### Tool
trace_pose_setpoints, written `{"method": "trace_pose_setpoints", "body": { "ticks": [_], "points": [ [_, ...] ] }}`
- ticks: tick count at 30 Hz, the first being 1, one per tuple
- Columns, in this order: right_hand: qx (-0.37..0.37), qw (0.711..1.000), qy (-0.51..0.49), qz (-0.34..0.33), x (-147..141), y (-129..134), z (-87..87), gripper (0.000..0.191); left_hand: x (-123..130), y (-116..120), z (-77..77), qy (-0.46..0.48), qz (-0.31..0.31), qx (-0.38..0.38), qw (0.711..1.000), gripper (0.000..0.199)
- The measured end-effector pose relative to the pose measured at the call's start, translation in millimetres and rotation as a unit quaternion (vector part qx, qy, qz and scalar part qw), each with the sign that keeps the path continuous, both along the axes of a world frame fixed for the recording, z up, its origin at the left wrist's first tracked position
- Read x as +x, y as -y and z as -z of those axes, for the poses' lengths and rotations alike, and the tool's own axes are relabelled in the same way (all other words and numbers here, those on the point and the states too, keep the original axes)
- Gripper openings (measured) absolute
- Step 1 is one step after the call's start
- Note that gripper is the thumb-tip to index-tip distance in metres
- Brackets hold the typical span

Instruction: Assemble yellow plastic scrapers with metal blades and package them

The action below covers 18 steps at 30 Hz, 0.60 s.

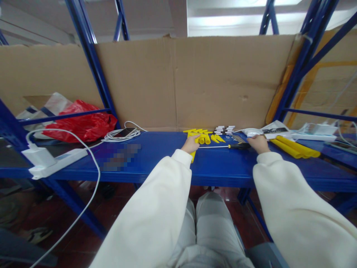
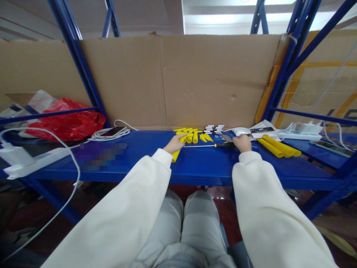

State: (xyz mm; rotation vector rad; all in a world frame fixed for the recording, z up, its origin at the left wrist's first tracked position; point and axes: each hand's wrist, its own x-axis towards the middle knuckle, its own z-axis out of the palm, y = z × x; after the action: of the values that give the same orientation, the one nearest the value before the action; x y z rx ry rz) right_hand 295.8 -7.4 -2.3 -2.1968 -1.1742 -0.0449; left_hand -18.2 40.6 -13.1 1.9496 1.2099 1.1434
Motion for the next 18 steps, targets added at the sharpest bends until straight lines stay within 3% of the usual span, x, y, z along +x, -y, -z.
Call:
{"method": "trace_pose_setpoints", "body": {
  "ticks": [7,10,14,18],
  "points": [
    [0.037,0.999,0.009,-0.017,5.4,-2.3,2.4,0.03,-0.1,2.8,-1.0,0.024,-0.009,0.006,1.0,0.068],
    [0.039,0.996,0.049,-0.061,0.8,-8.2,1.6,0.036,0.8,3.9,-1.2,0.021,-0.012,0.002,1.0,0.068],
    [-0.02,0.983,0.111,-0.144,-16.5,-20.9,-3.3,0.039,2.0,5.0,-1.8,0.018,-0.018,0.001,1.0,0.067],
    [-0.12,0.964,0.159,-0.175,-30.5,-39.4,-6.5,0.047,2.1,6.5,-2.5,0.023,-0.009,0.003,1.0,0.065]
  ]
}}
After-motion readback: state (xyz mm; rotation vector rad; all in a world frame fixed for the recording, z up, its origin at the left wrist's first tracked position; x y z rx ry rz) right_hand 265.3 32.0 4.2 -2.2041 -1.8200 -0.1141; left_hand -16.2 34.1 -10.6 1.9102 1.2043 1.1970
